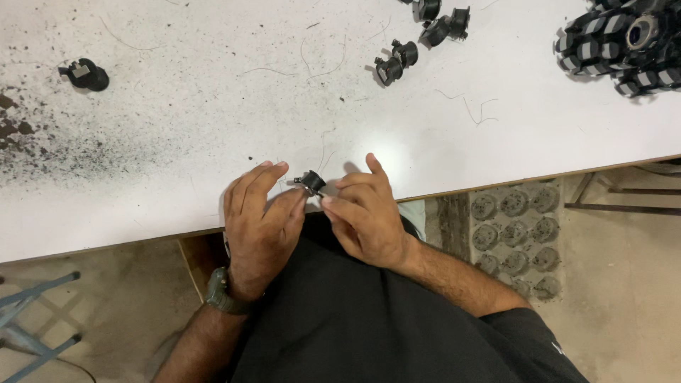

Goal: The person assembles small black mechanical components on a white table. They use a small flat tool to press or adjust parts on circular hubs and cylindrical pieces, then place the finished items into a clear plastic tray. Another person's hands are visible working on similar parts across the table.

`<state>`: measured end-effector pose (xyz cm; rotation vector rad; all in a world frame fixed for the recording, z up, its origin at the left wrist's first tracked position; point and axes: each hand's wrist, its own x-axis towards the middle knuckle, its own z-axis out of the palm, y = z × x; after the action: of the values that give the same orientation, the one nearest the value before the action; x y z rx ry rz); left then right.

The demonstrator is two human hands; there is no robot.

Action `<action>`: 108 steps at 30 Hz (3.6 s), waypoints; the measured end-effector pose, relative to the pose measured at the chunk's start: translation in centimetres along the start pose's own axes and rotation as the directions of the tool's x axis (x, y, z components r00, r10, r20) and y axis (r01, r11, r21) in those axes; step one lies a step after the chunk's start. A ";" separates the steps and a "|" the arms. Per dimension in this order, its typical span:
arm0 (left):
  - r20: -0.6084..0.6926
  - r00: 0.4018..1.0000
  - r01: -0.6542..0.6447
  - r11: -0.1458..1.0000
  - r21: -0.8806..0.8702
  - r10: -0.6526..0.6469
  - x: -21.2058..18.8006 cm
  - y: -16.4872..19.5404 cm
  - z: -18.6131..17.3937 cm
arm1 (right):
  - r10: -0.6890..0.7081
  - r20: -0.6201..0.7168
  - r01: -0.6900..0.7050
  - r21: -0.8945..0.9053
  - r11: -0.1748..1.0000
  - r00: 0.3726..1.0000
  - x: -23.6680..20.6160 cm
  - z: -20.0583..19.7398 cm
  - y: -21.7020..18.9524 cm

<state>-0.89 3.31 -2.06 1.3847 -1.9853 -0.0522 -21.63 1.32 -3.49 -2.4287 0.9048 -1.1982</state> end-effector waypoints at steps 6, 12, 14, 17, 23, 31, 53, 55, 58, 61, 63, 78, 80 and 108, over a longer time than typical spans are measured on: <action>-0.032 0.999 0.001 1.000 -0.016 -0.002 -0.5 -0.5 0.5 | 0.059 0.017 -0.059 0.005 0.998 0.998 0.3 1.4 0.1; -0.052 0.995 -0.089 0.995 0.036 0.090 -0.9 -1.4 0.7 | 0.062 0.019 -0.062 0.003 0.998 0.998 0.6 1.9 0.1; -0.061 0.983 -0.169 0.981 0.098 0.176 -0.9 -1.5 0.8 | 0.068 0.021 -0.068 0.006 0.998 0.997 0.5 2.0 0.2; -0.103 0.972 -0.203 0.974 0.097 0.212 -0.9 -1.3 0.9 | 0.072 0.011 -0.072 0.011 0.997 0.997 0.3 2.1 0.2; -0.086 0.990 -0.113 0.993 0.015 0.114 -0.8 -1.6 0.7 | 0.045 -0.011 -0.044 0.055 0.998 0.999 0.1 2.3 0.4; -0.057 0.993 -0.101 0.994 0.036 0.102 -1.2 -1.9 0.4 | 0.053 0.004 -0.053 0.027 0.998 0.999 0.0 2.8 0.1; 0.039 0.995 0.096 0.989 -0.111 -0.092 -0.2 -1.3 0.1 | 0.084 0.019 -0.084 0.011 0.996 0.996 -0.1 3.0 0.3; 0.052 0.994 0.102 0.988 -0.114 -0.096 0.0 -1.2 0.0 | 0.045 0.015 -0.045 0.014 0.999 0.999 -0.4 3.1 0.5; 0.052 0.994 0.100 0.986 -0.133 -0.094 0.2 -1.3 0.0 | -0.062 -0.005 0.062 0.032 0.998 0.998 -0.6 3.2 0.8; 0.061 0.994 0.100 0.982 -0.161 -0.091 0.1 -1.5 0.0 | -0.109 -0.005 0.109 0.056 0.992 0.994 -0.7 3.4 0.8; 0.067 0.993 0.103 0.978 -0.182 -0.092 0.0 -1.6 0.0 | -0.110 -0.018 0.110 0.020 0.994 0.994 -0.5 3.6 0.8; 0.029 0.994 0.106 0.976 -0.192 -0.102 0.2 -1.2 -1.5 | -0.110 0.018 0.110 0.005 0.994 0.994 0.8 1.7 -0.1; -0.002 0.996 0.086 0.978 -0.188 -0.088 0.5 -1.2 -1.9 | -0.033 -0.031 0.029 -0.112 0.993 0.999 1.2 0.8 0.1; 0.093 0.976 -0.196 0.980 -0.026 0.198 2.7 0.2 -0.5 | 0.130 0.134 -0.101 -0.207 0.973 0.982 2.0 -0.2 1.7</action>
<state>-1.24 1.38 -0.18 1.1879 -2.1879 -0.0443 -21.59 -1.26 -3.03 -2.5370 1.1523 -0.9143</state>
